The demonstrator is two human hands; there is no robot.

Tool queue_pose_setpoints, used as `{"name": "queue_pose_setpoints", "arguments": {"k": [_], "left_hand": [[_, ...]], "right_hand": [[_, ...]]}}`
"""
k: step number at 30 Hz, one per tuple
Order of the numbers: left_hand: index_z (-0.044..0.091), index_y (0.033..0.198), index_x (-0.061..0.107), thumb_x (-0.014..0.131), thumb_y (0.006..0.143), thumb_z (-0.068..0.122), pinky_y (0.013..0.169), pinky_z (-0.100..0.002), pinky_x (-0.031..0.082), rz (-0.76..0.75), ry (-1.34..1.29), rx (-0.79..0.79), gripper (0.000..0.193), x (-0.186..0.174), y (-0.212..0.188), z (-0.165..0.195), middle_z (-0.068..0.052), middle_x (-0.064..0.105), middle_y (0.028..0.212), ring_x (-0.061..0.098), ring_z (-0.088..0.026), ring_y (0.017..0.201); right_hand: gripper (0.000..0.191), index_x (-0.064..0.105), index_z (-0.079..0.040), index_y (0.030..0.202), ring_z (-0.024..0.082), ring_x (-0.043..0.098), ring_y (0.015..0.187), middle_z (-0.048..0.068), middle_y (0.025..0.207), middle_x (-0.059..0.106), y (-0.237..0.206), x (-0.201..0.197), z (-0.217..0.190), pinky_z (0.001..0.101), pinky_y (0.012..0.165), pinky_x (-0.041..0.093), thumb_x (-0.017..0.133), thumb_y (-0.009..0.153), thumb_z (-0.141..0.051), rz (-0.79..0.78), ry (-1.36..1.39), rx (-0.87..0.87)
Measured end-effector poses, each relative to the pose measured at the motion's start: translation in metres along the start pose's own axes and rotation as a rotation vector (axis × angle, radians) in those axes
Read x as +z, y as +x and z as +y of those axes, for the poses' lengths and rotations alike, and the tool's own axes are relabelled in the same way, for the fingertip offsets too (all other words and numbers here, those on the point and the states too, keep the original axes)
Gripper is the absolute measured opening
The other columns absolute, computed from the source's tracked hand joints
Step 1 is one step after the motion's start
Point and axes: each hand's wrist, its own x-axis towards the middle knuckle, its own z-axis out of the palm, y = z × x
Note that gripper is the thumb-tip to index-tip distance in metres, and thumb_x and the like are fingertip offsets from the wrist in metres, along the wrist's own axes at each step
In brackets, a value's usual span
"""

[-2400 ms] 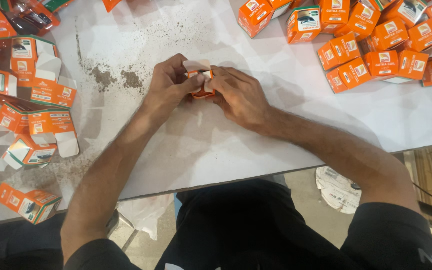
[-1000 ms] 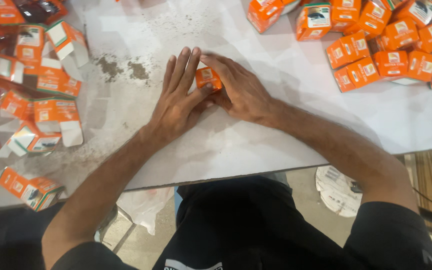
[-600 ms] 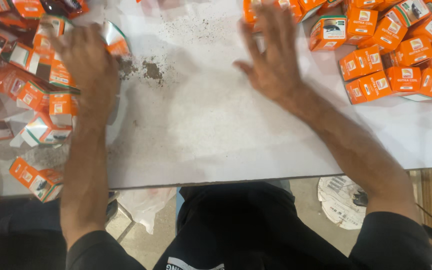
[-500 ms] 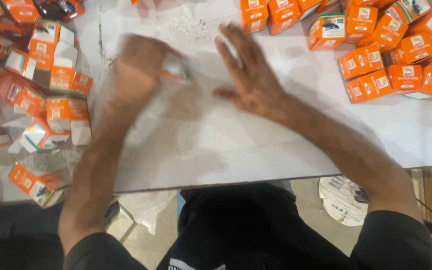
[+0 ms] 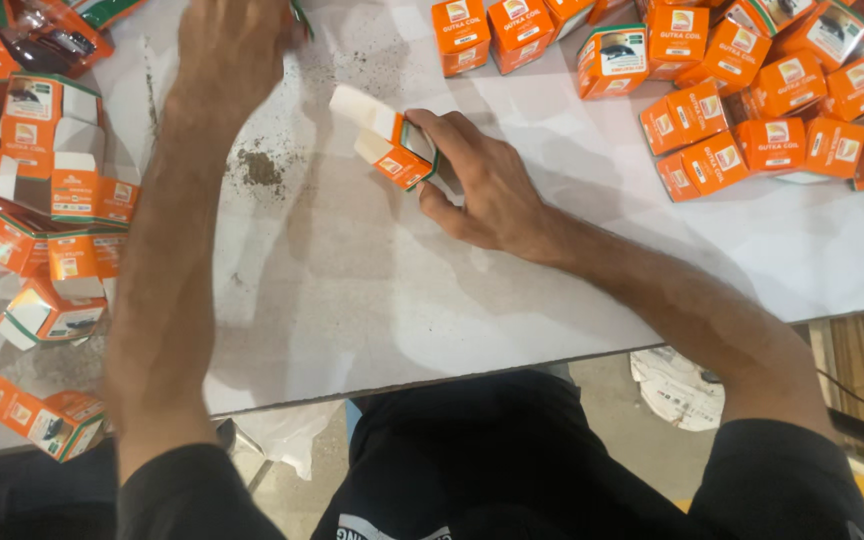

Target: The person sits at a table covered with small orange product boxes and plastic-wrapped items. They repeatedly pick up a wrapped item, place it into an open box, and fold the box closed, setting the packed box aside with the others.

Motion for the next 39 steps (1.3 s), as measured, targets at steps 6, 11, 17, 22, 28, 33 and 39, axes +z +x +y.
{"name": "queue_pose_setpoints", "arguments": {"k": [6, 11, 17, 22, 28, 33, 39], "left_hand": [[0.007, 0.128, 0.062, 0.071, 0.091, -0.004, 0.075, -0.037, 0.06, -0.089, -0.535, -0.293, 0.039, -0.056, -0.031, 0.071, -0.016, 0.066, 0.117, 0.07, -0.027, 0.088], [0.0, 0.124, 0.05, 0.06, 0.097, -0.009, 0.088, -0.036, 0.061, 0.533, -0.896, -0.341, 0.03, -0.099, -0.036, 0.16, -0.015, 0.065, 0.119, 0.07, -0.027, 0.107], [0.001, 0.129, 0.063, 0.07, 0.104, 0.003, 0.118, -0.058, 0.052, 0.16, -0.345, 0.041, 0.026, -0.077, -0.051, 0.175, -0.023, 0.071, 0.128, 0.062, -0.048, 0.134], [0.006, 0.128, 0.072, 0.08, 0.101, 0.026, 0.124, -0.077, 0.015, 0.08, -0.314, -0.189, 0.034, -0.05, -0.056, 0.176, -0.014, 0.06, 0.13, 0.028, -0.044, 0.152], [0.01, 0.108, 0.073, 0.073, 0.099, 0.01, 0.12, -0.075, 0.015, 0.036, -0.371, -0.392, 0.01, -0.051, -0.037, 0.183, -0.037, 0.027, 0.157, 0.006, -0.053, 0.152], [0.004, 0.113, 0.073, 0.072, 0.094, 0.008, 0.111, -0.053, 0.043, -0.028, -0.69, -0.6, 0.02, -0.045, -0.032, 0.176, -0.024, 0.04, 0.145, 0.044, -0.041, 0.133], [-0.004, 0.11, 0.069, 0.069, 0.089, 0.007, 0.078, -0.029, 0.057, -0.08, -1.137, -0.862, 0.024, -0.032, -0.027, 0.162, -0.014, 0.074, 0.101, 0.069, -0.014, 0.087]], "right_hand": [[0.061, 0.054, -0.001, 0.128, 0.036, 0.058, 0.127, 0.015, 0.126, 0.066, -0.004, 0.002, 0.01, 0.0472, 0.108, 0.046, 0.084, 0.077, -0.015, 0.084, 0.077, -0.068], [0.065, 0.06, -0.003, 0.116, 0.04, 0.053, 0.127, 0.022, 0.133, 0.062, -0.005, 0.01, 0.021, 0.0487, 0.107, 0.04, 0.098, 0.071, -0.027, 0.135, -0.021, -0.152], [0.053, 0.058, -0.006, 0.108, 0.033, 0.061, 0.116, 0.012, 0.112, 0.066, -0.002, 0.016, 0.022, 0.0462, 0.107, 0.044, 0.094, 0.074, -0.023, 0.076, 0.014, -0.187], [0.054, 0.059, -0.005, 0.11, 0.034, 0.061, 0.111, 0.011, 0.109, 0.065, -0.001, 0.014, 0.017, 0.0468, 0.105, 0.043, 0.093, 0.072, -0.021, 0.075, -0.003, -0.219], [0.055, 0.057, -0.004, 0.113, 0.035, 0.062, 0.111, 0.011, 0.109, 0.065, -0.004, 0.013, 0.009, 0.0465, 0.104, 0.045, 0.091, 0.073, -0.02, 0.069, 0.024, -0.179], [0.056, 0.057, -0.004, 0.113, 0.038, 0.061, 0.11, 0.014, 0.11, 0.065, -0.001, 0.013, 0.005, 0.0485, 0.099, 0.047, 0.093, 0.077, -0.024, 0.09, -0.023, -0.196], [0.061, 0.055, -0.001, 0.123, 0.041, 0.06, 0.118, 0.018, 0.122, 0.066, -0.008, 0.017, 0.004, 0.0489, 0.101, 0.048, 0.092, 0.078, -0.02, 0.09, 0.018, -0.135]]}}
